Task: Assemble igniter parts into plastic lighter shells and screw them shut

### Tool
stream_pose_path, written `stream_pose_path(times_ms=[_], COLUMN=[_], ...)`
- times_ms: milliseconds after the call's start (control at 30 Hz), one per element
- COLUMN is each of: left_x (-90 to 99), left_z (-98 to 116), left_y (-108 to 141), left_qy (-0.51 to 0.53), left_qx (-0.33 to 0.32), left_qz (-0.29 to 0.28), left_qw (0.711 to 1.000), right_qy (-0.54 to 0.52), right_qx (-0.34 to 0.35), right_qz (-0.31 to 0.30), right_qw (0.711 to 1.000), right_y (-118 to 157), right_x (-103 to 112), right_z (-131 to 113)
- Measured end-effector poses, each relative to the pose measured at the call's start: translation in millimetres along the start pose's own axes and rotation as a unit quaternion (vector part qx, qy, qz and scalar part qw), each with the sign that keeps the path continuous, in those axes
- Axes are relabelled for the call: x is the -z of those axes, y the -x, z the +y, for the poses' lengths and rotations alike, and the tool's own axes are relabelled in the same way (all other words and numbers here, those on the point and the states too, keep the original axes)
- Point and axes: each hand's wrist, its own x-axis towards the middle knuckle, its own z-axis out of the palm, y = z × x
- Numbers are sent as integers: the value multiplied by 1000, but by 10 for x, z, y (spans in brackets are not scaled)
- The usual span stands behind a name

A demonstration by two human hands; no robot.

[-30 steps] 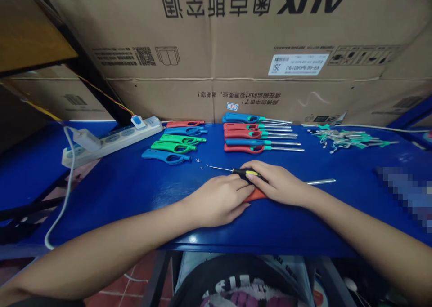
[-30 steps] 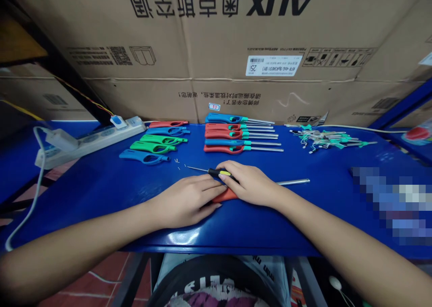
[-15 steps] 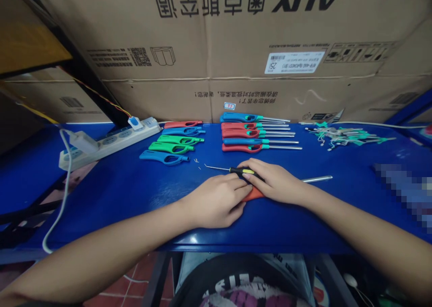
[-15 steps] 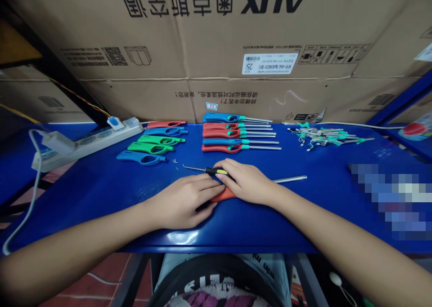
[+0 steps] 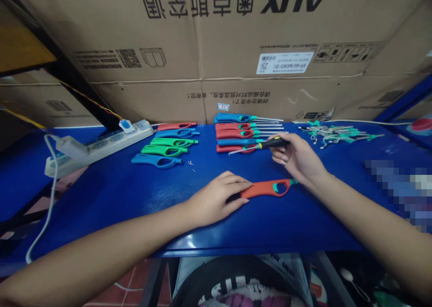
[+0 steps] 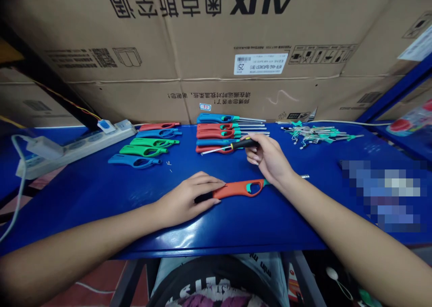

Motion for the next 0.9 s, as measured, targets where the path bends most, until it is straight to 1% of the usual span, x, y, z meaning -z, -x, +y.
stream_pose_path(times_ms=[100, 167, 333, 400, 500, 667, 900], left_x=[-37, -38, 18, 39, 53, 58, 51], left_z=[-21, -19, 1, 11, 28, 44, 30], left_y=[-22, -24, -21, -29, -43, -49, -41], left_qy=[11, 23, 77, 102, 122, 118, 107], left_qx=[12, 31, 104, 107, 84, 74, 75], left_qz=[30, 51, 146, 168, 193, 209, 208], left_qw=[999, 998, 981, 975, 970, 968, 969], right_qy=[-26, -30, -4, -6, -7, 15, 20], right_qx=[-14, -13, -6, -18, -31, -29, -20], right_qz=[27, 33, 26, 29, 29, 11, 32], right_qw=[999, 999, 1000, 999, 999, 999, 999], right_y=[-29, -34, -9, 1, 7, 7, 27], right_x=[35, 40, 14, 2, -6, -2, -19], right_z=[-19, -19, -5, 9, 33, 45, 36])
